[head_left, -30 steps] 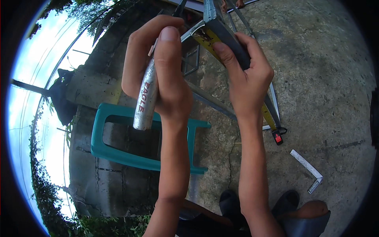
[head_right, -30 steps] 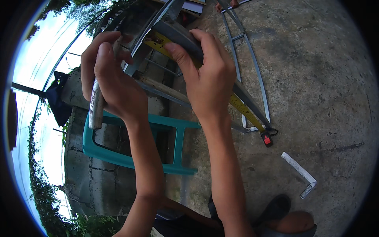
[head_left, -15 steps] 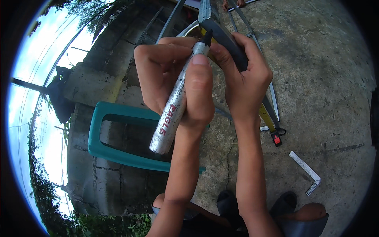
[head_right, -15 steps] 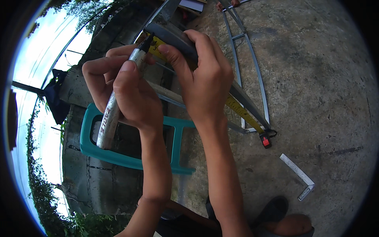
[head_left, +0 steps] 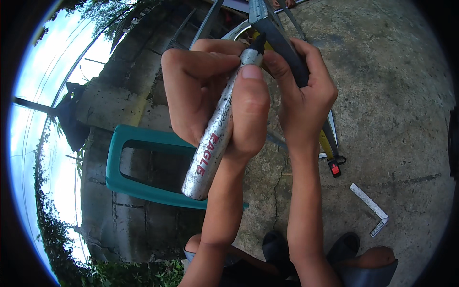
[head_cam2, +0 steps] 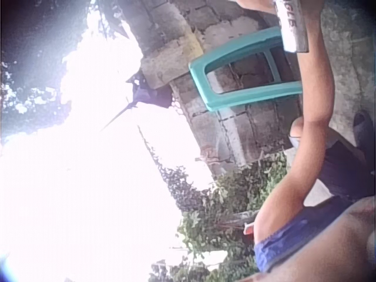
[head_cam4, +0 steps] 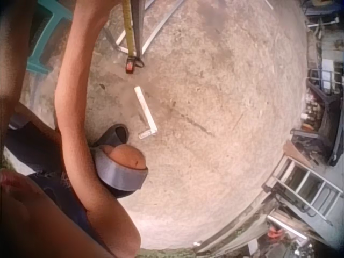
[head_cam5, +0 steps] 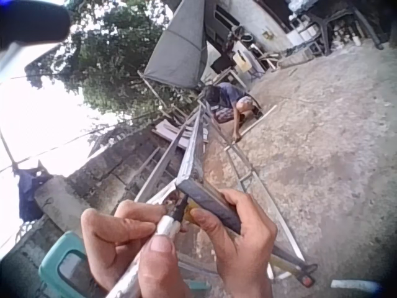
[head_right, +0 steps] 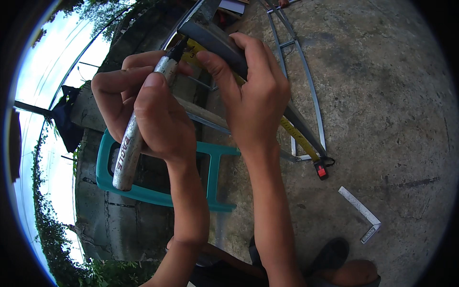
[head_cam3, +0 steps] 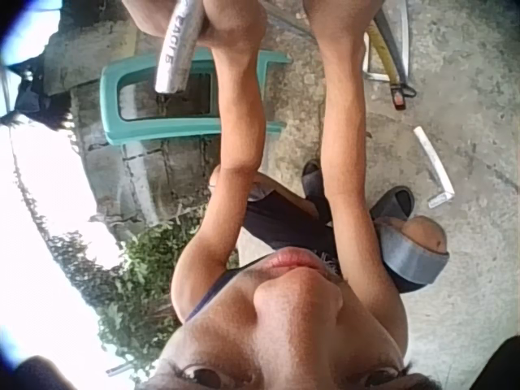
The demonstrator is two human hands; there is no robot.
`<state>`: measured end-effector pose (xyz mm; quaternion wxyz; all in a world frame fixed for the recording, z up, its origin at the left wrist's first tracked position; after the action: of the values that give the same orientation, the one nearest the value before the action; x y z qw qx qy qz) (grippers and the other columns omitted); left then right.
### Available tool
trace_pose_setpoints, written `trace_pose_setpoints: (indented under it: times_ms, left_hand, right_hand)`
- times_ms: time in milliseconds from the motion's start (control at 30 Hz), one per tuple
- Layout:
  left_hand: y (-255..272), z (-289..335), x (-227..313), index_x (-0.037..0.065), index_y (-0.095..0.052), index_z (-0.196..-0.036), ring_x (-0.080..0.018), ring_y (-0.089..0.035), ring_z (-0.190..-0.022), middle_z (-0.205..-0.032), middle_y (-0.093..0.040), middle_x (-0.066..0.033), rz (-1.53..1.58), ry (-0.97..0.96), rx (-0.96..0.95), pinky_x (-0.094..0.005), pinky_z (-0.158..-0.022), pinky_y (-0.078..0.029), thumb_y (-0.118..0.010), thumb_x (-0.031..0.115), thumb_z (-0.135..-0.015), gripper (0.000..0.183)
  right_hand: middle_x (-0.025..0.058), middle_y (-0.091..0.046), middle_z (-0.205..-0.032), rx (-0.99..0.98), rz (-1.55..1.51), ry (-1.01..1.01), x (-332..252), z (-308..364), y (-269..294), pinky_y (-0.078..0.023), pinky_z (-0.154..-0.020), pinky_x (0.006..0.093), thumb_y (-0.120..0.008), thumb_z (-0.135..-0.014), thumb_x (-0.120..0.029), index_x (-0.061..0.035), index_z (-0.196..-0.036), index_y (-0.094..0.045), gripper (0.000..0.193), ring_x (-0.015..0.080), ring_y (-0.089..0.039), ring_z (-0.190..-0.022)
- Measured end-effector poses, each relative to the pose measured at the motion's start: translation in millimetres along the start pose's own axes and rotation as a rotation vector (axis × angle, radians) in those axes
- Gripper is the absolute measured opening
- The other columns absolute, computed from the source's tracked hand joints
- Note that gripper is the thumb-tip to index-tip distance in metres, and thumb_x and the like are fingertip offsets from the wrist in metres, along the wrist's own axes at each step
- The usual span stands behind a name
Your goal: Using a tape measure and a marker to mark specific lengths on a metal frame structure.
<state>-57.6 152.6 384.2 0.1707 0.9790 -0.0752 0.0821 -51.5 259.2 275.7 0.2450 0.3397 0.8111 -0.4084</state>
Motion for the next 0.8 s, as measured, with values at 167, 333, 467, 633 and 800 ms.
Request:
trace_pose_setpoints:
  times_ms: [167, 333, 467, 633, 800]
  left_hand:
    - [-6.3, -2.7, 1.4, -0.003, -0.042, -0.087, -0.0221, -0.062, -0.06, -0.074, -0.06, -0.0247, -0.021, -0.001, -0.019, -0.0298, -0.063, -0.054, -0.053, 0.007, -0.077, 0.018]
    - [-5.1, -2.7, 0.4, -0.003, -0.043, -0.087, -0.0211, -0.061, -0.059, -0.074, -0.061, -0.0235, -0.021, -0.006, -0.017, -0.0281, -0.063, -0.053, -0.053, 0.005, -0.077, 0.016]
    - [-3.3, -3.1, 0.6, -0.003, -0.044, -0.085, -0.0204, -0.061, -0.06, -0.074, -0.061, -0.0227, -0.039, 0.032, -0.006, -0.0276, -0.063, -0.053, -0.054, 0.005, -0.077, 0.015]
    - [-4.0, -0.5, -0.9, -0.002, -0.045, -0.085, -0.0182, -0.059, -0.061, -0.074, -0.06, -0.0199, -0.096, 0.051, 0.005, -0.0274, -0.062, -0.052, -0.057, 0.007, -0.079, 0.017]
    - [-7.3, -0.8, -0.8, -0.001, -0.045, -0.084, -0.0174, -0.059, -0.061, -0.074, -0.06, -0.018, -0.067, 0.046, 0.003, -0.0267, -0.062, -0.051, -0.059, 0.009, -0.081, 0.017]
  right_hand:
    - [0.0101, -0.067, -0.081, 0.011, -0.035, -0.032, 5.4, -1.5, 3.8, -0.05, -0.06, 0.0311, -0.077, -0.08, -0.028, 0.0, -0.098, -0.064, 0.036, 0.0227, -0.067, -0.072]
    - [0.0099, -0.067, -0.081, -0.007, -0.045, -0.037, 5.1, -1.5, 2.5, -0.05, -0.059, 0.0308, -0.077, -0.08, -0.028, 0.0, -0.098, -0.064, 0.035, 0.022, -0.067, -0.072]
    - [0.0097, -0.067, -0.081, -0.018, -0.089, -0.075, 8.1, 0.1, -0.7, -0.05, -0.059, 0.0308, -0.077, -0.08, -0.028, -0.0002, -0.098, -0.064, 0.036, 0.0216, -0.067, -0.072]
    - [0.0093, -0.067, -0.081, -0.044, -0.037, -0.088, 3.6, -1.0, 1.1, -0.049, -0.059, 0.0308, -0.076, -0.081, -0.03, -0.0005, -0.098, -0.064, 0.036, 0.021, -0.066, -0.071]
    - [0.0097, -0.067, -0.081, -0.029, -0.045, -0.081, 4.6, -0.8, 3.3, -0.049, -0.06, 0.0308, -0.076, -0.081, -0.03, -0.0006, -0.099, -0.064, 0.036, 0.0213, -0.066, -0.072]
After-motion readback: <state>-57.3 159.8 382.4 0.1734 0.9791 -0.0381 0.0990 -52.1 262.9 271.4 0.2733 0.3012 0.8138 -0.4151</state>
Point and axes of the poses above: each hand's wrist, its own z-axis away from the middle knuckle, its own y-axis out of the back of the hand, x = y × z, the point moved 8 cm from there along -z, towards the middle knuckle
